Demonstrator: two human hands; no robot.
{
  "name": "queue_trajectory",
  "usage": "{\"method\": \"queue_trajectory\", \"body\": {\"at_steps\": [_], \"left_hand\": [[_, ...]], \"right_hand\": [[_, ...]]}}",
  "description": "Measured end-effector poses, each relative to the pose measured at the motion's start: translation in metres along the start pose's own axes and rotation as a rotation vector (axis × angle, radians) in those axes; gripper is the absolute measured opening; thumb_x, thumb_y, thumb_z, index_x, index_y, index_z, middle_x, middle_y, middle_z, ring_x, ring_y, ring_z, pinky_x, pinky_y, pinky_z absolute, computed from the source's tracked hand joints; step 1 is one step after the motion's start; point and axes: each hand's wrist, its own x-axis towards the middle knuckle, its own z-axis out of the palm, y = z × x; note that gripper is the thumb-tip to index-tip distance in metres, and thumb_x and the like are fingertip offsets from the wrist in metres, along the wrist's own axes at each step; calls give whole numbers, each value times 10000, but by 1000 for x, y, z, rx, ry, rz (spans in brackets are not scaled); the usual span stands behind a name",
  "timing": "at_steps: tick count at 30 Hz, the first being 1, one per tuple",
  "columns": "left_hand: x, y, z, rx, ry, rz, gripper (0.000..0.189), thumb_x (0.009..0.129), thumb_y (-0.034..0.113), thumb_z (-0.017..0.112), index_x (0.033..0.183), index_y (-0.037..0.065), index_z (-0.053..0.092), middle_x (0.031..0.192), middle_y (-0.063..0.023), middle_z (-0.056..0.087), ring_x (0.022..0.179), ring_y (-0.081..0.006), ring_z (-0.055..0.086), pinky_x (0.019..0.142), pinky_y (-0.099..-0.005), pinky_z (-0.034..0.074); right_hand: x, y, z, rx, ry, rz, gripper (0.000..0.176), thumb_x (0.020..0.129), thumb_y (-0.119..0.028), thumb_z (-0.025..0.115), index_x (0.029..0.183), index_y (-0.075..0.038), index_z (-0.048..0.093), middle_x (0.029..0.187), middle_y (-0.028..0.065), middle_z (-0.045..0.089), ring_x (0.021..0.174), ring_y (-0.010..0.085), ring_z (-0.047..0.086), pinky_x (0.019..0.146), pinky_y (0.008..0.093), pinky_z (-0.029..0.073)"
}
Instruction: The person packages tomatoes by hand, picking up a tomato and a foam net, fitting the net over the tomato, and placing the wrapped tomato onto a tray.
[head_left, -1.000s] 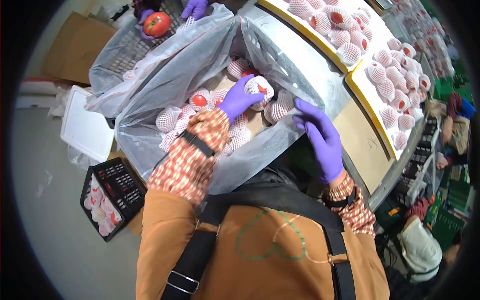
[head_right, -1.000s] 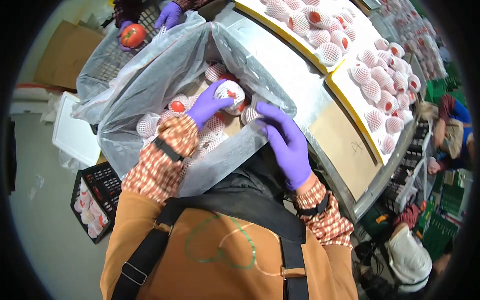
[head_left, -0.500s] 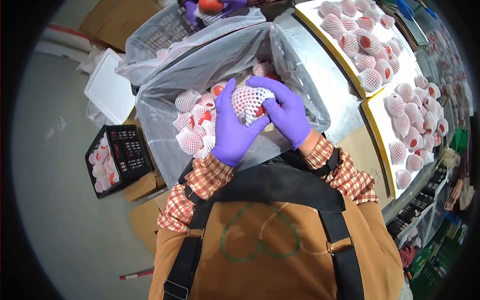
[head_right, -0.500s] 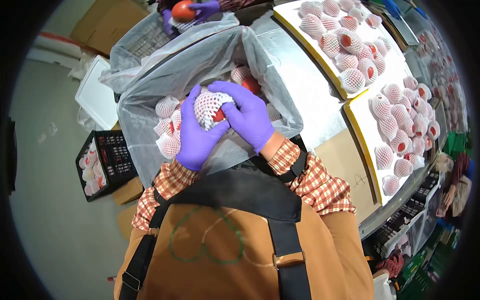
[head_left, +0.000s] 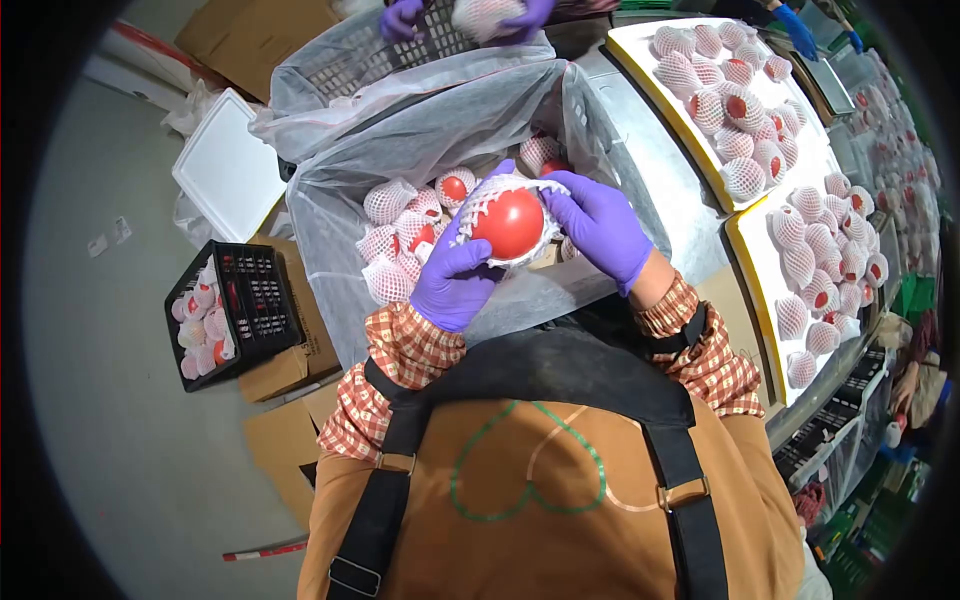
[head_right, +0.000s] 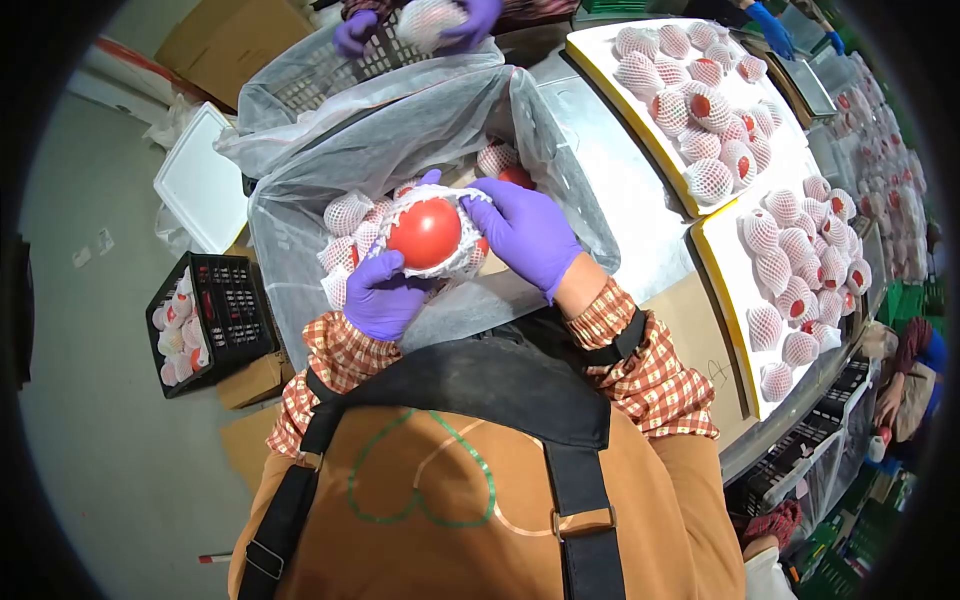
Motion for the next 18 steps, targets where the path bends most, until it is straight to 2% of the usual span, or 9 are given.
{"method": "queue_trajectory", "body": {"at_steps": [2, 6, 9, 11, 12, 14, 15, 17, 18], "left_hand": [[-2, -3, -11, -159, 32, -62, 738, 791, 142, 664, 1435, 6, 330, 1387, -140, 466, 1291, -286, 457, 1100, -407, 353], [0, -7, -13, -317, 71, -106, 698, 806, 145, 644, 1422, 2, 348, 1383, -148, 471, 1287, -292, 461, 1097, -417, 356], [6, -4, -12, -361, 136, -135, 685, 810, 169, 656, 1406, -2, 367, 1373, -149, 478, 1280, -292, 465, 1094, -409, 357], [10, 0, -6, 203, 114, -12, 685, 800, 154, 678, 1391, -13, 376, 1378, -154, 470, 1268, -295, 472, 1086, -405, 359], [13, 2, -12, 199, 110, -25, 685, 800, 154, 678, 1391, -13, 376, 1378, -154, 470, 1268, -295, 472, 1086, -405, 359], [22, 14, -36, 1070, 59, 220, 720, 764, 113, 707, 1395, 13, 378, 1348, -176, 479, 1237, -309, 486, 1066, -406, 374], [29, 23, -48, 1070, 48, 209, 720, 764, 113, 707, 1395, 13, 378, 1348, -176, 479, 1237, -309, 486, 1066, -406, 374], [46, 38, -74, 1771, 35, 234, 759, 715, 46, 712, 1400, 53, 384, 1329, -197, 474, 1217, -346, 485, 1053, -404, 382], [57, 37, -83, 1774, 28, 216, 759, 715, 46, 712, 1400, 53, 384, 1329, -197, 474, 1217, -346, 485, 1053, -404, 382]], "right_hand": [[-4, -1, -4, 11, -38, 73, 344, 917, -295, 593, 1136, -30, 624, 909, 212, 670, 854, 364, 656, 740, 395, 516], [-14, -11, -7, 48, -14, 44, 337, 915, -305, 593, 1113, -35, 635, 897, 203, 670, 836, 367, 655, 731, 396, 516], [-17, -17, -9, -132, 79, -43, 298, 913, -293, 595, 1091, -60, 649, 898, 181, 671, 813, 341, 662, 727, 388, 519], [-19, -17, -13, -194, 130, -85, 251, 905, -270, 606, 1074, -92, 662, 903, 143, 677, 805, 297, 668, 720, 378, 522], [-24, -14, -15, -198, 135, -72, 251, 905, -270, 606, 1074, -92, 662, 903, 143, 677, 805, 297, 668, 720, 378, 522], [-34, -5, -24, -168, 123, -34, 227, 895, -231, 614, 1084, -115, 668, 931, 111, 684, 821, 265, 671, 730, 364, 527], [-40, 15, -26, -154, 173, -83, 229, 892, -197, 611, 1096, -108, 663, 950, 93, 689, 843, 259, 673, 746, 349, 531], [-54, 35, -32, -132, 188, -45, 230, 893, -184, 605, 1102, -102, 659, 965, 95, 689, 851, 258, 675, 755, 344, 532], [-57, 39, -33, -113, 195, -21, 233, 895, -171, 599, 1108, -97, 655, 979, 96, 689, 858, 257, 676, 765, 339, 532]]}}
